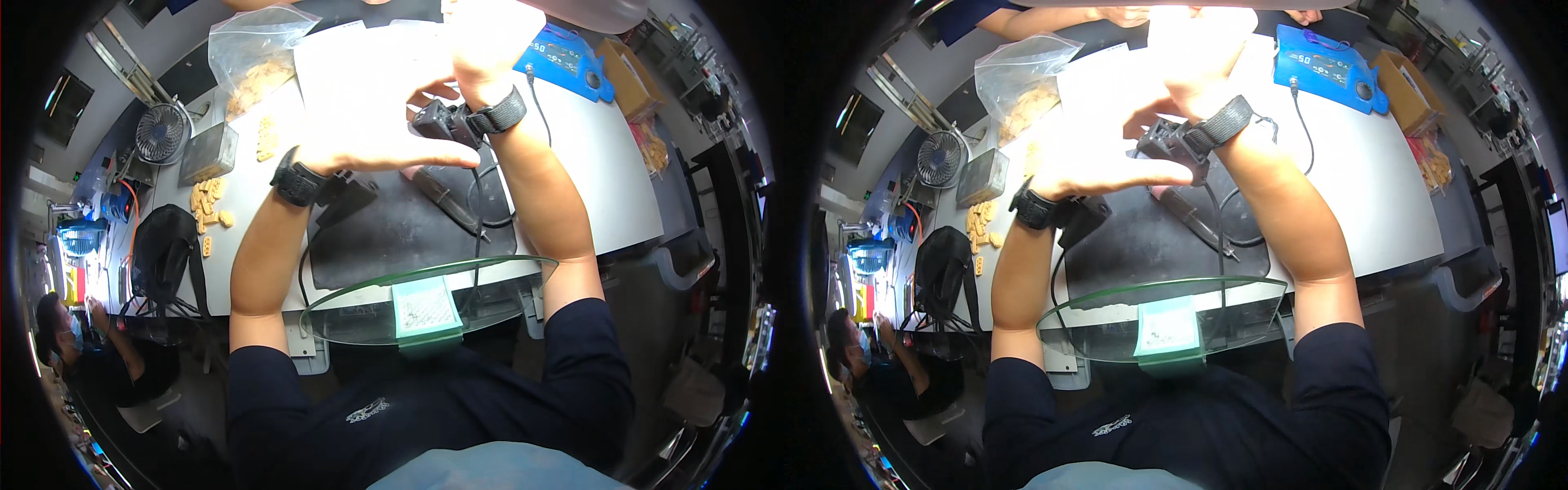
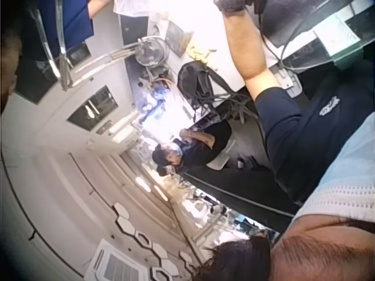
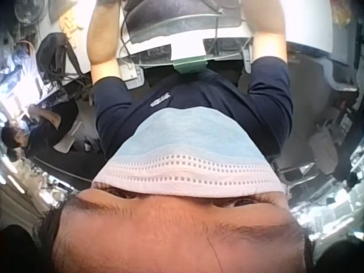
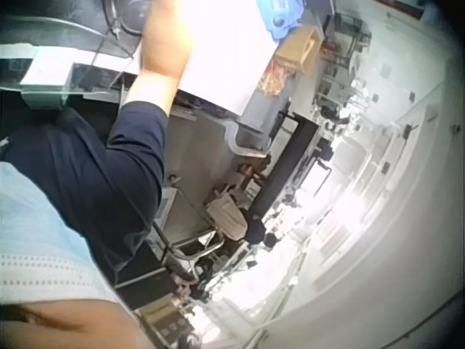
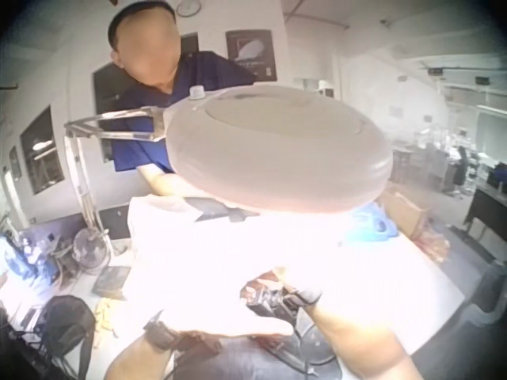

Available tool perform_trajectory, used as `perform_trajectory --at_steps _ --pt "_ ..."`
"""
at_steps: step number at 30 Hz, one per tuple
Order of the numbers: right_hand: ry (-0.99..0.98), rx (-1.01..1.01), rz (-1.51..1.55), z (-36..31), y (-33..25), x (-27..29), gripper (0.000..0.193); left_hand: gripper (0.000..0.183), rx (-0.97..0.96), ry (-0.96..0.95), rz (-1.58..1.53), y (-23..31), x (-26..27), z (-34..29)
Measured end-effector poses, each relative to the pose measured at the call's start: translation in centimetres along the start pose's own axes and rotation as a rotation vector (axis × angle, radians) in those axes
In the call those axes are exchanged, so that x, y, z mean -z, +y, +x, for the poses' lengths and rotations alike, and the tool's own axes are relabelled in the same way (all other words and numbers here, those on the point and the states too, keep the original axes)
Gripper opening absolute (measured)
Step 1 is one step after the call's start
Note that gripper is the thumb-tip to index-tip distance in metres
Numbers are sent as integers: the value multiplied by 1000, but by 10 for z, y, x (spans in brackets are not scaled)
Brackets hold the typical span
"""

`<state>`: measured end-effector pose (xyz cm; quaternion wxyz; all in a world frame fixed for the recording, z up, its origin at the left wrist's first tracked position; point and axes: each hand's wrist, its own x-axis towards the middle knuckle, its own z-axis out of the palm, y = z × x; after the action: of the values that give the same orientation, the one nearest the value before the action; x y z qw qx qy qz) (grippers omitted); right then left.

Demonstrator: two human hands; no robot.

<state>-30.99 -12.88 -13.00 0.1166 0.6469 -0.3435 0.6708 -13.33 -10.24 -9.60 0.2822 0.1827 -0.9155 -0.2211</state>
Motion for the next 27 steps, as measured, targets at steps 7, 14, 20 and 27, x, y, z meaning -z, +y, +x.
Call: perform_trajectory --at_steps 7,14,20,27 --pt "-94 35 -80 -2 -10 -9 14 51 379 -68 -491 5 -18 3" --pt "-215 36 -151 13 9 -13 14 45 308 94 -713 -11 -38 2" --pt "-311 45 -204 19 14 -16 15 25 227 144 -732 -5 -40 6" --pt "-424 52 -260 22 10 -17 16 27 247 151 -789 4 -42 6"
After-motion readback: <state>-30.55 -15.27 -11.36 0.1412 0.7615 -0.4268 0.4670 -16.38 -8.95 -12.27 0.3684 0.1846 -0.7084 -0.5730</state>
